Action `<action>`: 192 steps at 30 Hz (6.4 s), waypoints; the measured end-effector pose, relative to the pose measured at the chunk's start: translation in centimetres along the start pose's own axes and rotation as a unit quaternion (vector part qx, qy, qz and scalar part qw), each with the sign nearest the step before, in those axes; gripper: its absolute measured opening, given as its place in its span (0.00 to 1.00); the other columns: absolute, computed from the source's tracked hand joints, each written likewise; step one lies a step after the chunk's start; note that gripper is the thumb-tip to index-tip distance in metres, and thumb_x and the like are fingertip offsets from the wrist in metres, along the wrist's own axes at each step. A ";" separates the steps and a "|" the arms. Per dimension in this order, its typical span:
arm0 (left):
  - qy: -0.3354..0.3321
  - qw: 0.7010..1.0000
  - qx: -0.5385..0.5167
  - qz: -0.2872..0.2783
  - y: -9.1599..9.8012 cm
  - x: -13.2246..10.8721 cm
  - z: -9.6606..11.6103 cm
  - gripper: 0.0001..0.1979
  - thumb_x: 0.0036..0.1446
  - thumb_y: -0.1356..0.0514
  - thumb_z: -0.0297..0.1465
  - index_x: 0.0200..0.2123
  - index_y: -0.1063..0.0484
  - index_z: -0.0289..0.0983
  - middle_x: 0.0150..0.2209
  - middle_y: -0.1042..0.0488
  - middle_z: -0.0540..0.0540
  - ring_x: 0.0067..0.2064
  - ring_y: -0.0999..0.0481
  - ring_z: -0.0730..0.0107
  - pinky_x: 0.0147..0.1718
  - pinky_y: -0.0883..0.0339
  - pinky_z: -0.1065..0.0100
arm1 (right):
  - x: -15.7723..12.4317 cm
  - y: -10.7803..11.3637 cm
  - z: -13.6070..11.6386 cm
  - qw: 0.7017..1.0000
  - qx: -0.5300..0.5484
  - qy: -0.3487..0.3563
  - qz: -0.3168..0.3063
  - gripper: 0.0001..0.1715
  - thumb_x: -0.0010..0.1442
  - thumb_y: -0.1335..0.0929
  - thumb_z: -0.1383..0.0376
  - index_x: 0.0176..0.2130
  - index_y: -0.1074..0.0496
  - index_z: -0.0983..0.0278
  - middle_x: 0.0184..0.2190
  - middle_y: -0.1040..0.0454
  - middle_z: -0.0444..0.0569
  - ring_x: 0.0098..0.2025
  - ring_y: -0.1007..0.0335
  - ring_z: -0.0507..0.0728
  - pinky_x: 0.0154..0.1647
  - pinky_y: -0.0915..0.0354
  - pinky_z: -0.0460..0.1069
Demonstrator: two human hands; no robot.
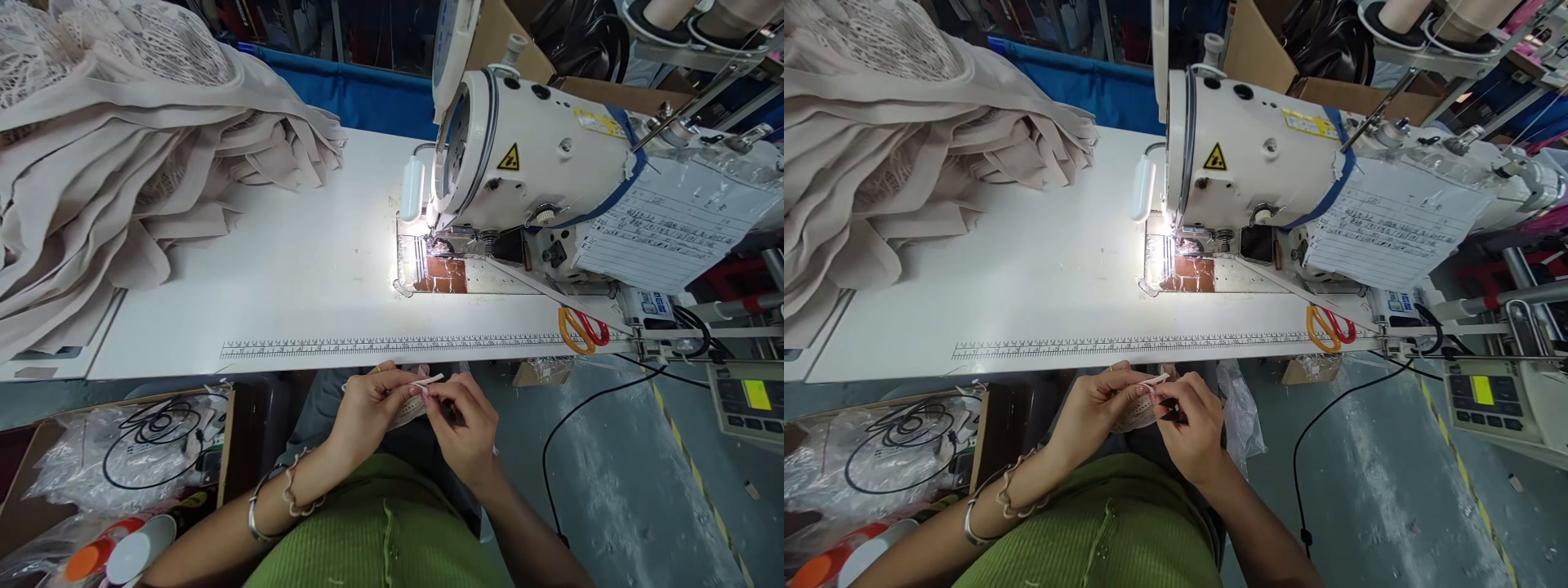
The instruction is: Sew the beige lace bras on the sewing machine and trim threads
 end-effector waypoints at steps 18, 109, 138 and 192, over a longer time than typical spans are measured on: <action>-0.005 0.999 0.033 -0.015 -0.2 0.1 0.3 0.11 0.58 0.37 0.37 0.35 0.14 0.41 0.26 0.25 0.48 0.28 0.32 0.72 0.28 0.43 0.72 | 1.5 -0.3 2.0 0.983 0.115 -0.118 -0.085 0.06 0.63 0.29 0.67 0.32 0.25 0.61 0.28 0.34 0.41 0.25 0.40 0.48 0.23 0.44 0.45; -0.080 0.991 0.069 -0.077 -0.1 0.4 1.7 0.10 0.62 0.37 0.37 0.33 0.18 0.39 0.29 0.22 0.46 0.31 0.29 0.68 0.32 0.37 0.69 | 1.7 -0.1 1.9 0.974 0.101 -0.149 -0.136 0.09 0.63 0.32 0.64 0.29 0.30 0.61 0.27 0.34 0.42 0.24 0.42 0.49 0.24 0.43 0.46; 0.062 0.994 -0.010 -0.088 -0.3 0.7 0.2 0.10 0.51 0.34 0.37 0.28 0.17 0.36 0.25 0.26 0.46 0.32 0.30 0.66 0.32 0.38 0.67 | 0.2 -1.9 3.6 0.919 0.160 -0.236 -0.271 0.16 0.68 0.33 0.49 0.41 0.31 0.60 0.30 0.27 0.45 0.31 0.30 0.53 0.29 0.37 0.46; -0.138 0.990 0.032 0.024 7.6 -1.4 2.3 0.06 0.54 0.27 0.35 0.31 0.17 0.40 0.28 0.21 0.44 0.33 0.24 0.64 0.34 0.29 0.64 | -0.7 5.5 7.7 0.959 0.192 -0.208 0.016 0.16 0.68 0.32 0.51 0.35 0.32 0.59 0.20 0.32 0.41 0.10 0.46 0.49 0.11 0.52 0.49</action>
Point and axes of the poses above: each hand's wrist, its own x-axis towards the middle knuckle, its own y-axis out of the back of the hand, z = x × y, the point moved 8 cm from there along x, towards the middle knuckle
